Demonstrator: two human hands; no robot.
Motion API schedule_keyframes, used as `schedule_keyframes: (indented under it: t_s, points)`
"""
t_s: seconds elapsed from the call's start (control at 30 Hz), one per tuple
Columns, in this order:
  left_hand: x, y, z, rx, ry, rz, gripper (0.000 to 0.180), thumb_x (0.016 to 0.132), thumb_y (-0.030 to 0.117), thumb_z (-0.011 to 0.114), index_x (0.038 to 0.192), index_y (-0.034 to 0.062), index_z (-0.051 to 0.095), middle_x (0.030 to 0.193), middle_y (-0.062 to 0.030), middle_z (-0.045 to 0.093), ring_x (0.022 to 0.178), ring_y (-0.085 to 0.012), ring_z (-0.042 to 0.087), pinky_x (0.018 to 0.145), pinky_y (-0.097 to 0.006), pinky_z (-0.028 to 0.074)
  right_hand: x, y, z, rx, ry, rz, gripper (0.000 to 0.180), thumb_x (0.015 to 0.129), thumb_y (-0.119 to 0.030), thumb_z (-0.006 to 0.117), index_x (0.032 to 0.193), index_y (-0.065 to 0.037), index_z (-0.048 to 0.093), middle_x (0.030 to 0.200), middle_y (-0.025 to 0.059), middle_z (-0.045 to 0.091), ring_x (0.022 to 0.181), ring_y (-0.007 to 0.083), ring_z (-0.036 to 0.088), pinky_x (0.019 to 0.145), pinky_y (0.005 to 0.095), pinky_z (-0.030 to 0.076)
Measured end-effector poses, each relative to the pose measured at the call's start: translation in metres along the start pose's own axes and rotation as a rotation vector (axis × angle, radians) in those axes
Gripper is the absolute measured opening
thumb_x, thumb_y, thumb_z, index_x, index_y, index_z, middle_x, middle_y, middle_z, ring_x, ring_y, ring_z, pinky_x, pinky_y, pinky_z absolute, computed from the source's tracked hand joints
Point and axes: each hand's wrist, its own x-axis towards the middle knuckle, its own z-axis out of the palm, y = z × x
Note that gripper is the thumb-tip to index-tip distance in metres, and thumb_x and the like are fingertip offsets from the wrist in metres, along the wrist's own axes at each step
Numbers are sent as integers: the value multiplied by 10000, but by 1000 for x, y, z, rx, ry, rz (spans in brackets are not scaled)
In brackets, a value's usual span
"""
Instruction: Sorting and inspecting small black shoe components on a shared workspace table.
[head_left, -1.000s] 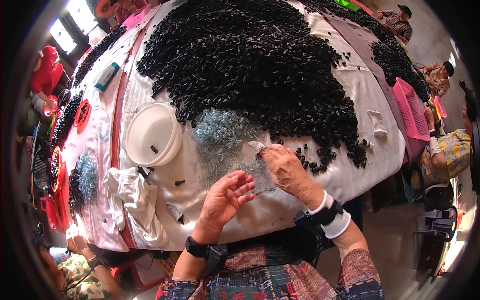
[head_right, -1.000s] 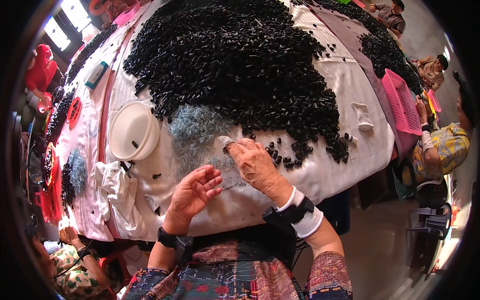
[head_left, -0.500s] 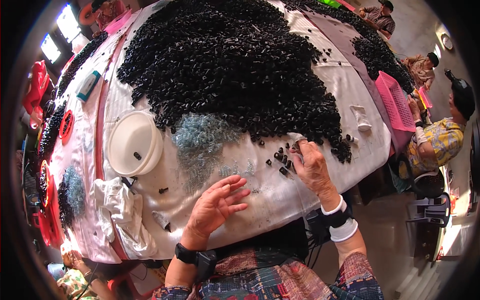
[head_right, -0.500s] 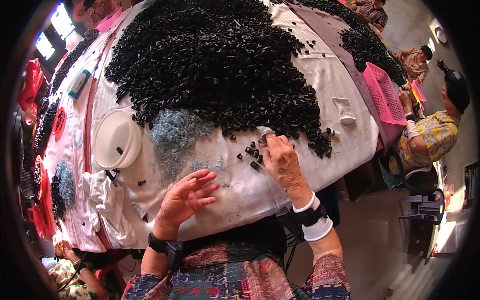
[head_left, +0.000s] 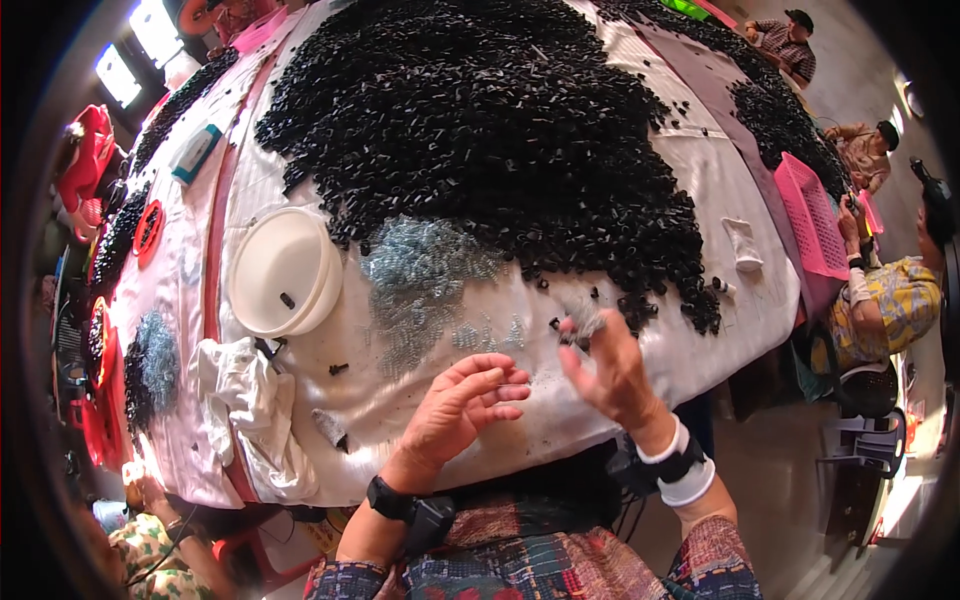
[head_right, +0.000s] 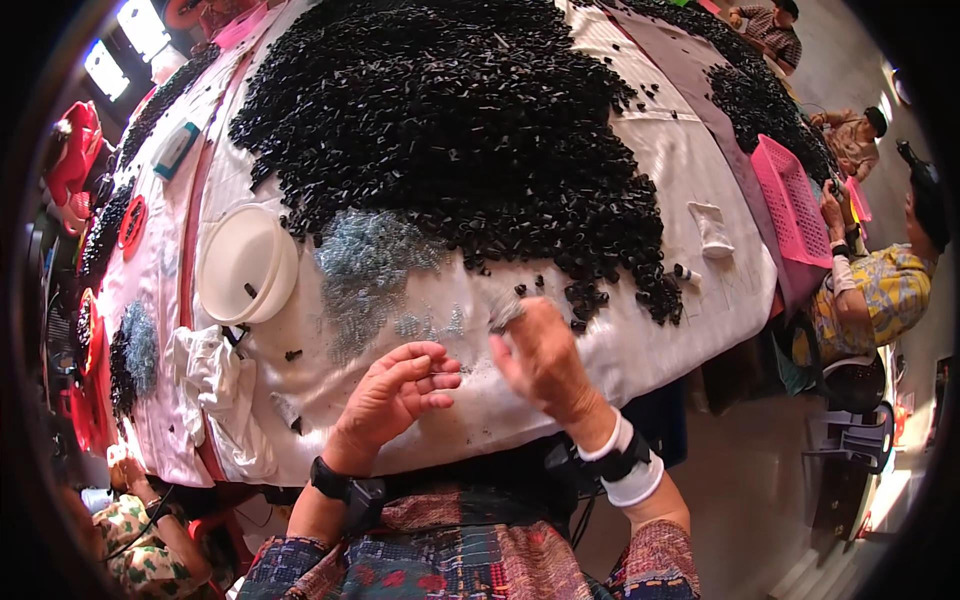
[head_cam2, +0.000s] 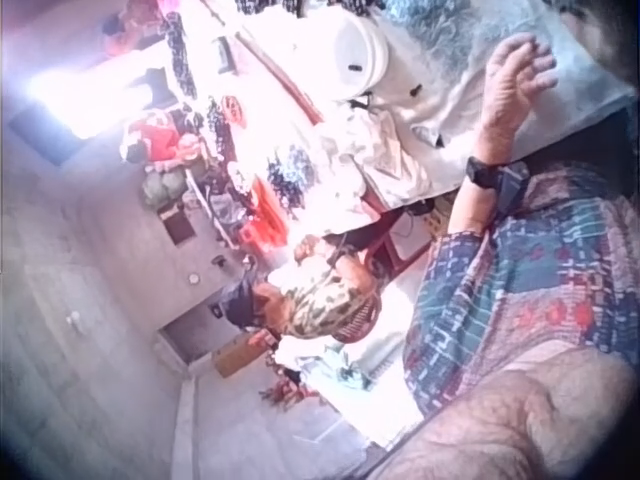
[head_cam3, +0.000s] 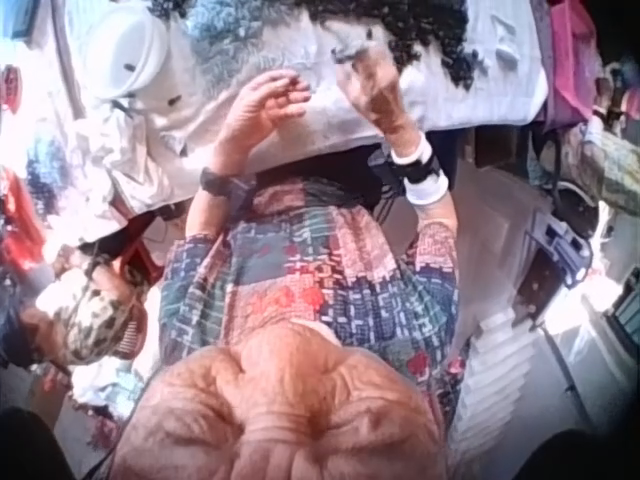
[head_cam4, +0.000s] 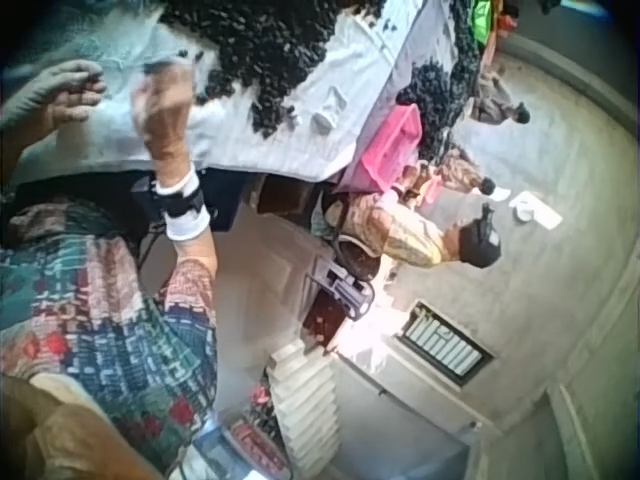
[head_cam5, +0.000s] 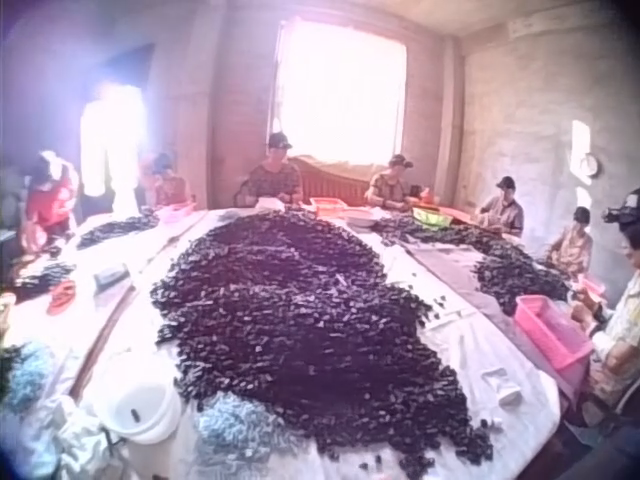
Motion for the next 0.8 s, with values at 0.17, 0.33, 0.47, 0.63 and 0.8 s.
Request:
schedule_keyframes:
  t_s: [0.17, 0.33, 0.47, 0.63, 0.8]
  points:
    - [-5, -7, -4, 54, -33, 88, 215, 887, 79, 607, 1080, -12, 582, 1030, -81, 627, 873, -143, 626, 729, -271, 571, -5, -41, 17, 78, -129, -282, 514, 633, -70, 682, 1123, 27, 559, 1019, 162, 562, 940, 339, 559, 822, 429, 481]
    - [-10, -11, -16, 104, -8, 86, 194, 890, 89, 609, 1057, -7, 589, 994, -81, 639, 827, -144, 636, 695, -266, 566, -5, -53, 23, 207, -141, -205, 519, 643, -18, 666, 1148, 23, 551, 1047, 169, 558, 954, 327, 553, 826, 406, 480]
    - [-15, -3, -13, 162, 65, 57, 153, 892, 95, 610, 1017, 10, 592, 963, -104, 650, 801, -155, 644, 674, -269, 560, 2, -29, 20, 237, -75, -153, 437, 683, 79, 604, 1115, 24, 571, 970, 166, 578, 854, 316, 579, 741, 386, 495]
    - [-13, -1, -13, 127, 106, 68, 153, 891, 100, 606, 1024, 27, 587, 970, -136, 643, 785, -179, 649, 666, -300, 566, 19, 34, -4, -228, 111, 51, 386, 719, 123, 586, 1078, -16, 613, 899, 117, 624, 841, 275, 595, 715, 354, 488]
    - [-12, 0, -12, 87, 100, 67, 147, 889, 98, 608, 1019, 32, 585, 969, -139, 642, 781, -180, 648, 668, -300, 563, 19, 49, 8, -251, 8, 17, 380, 694, 94, 616, 1054, -26, 615, 885, 113, 619, 869, 281, 581, 755, 368, 481]
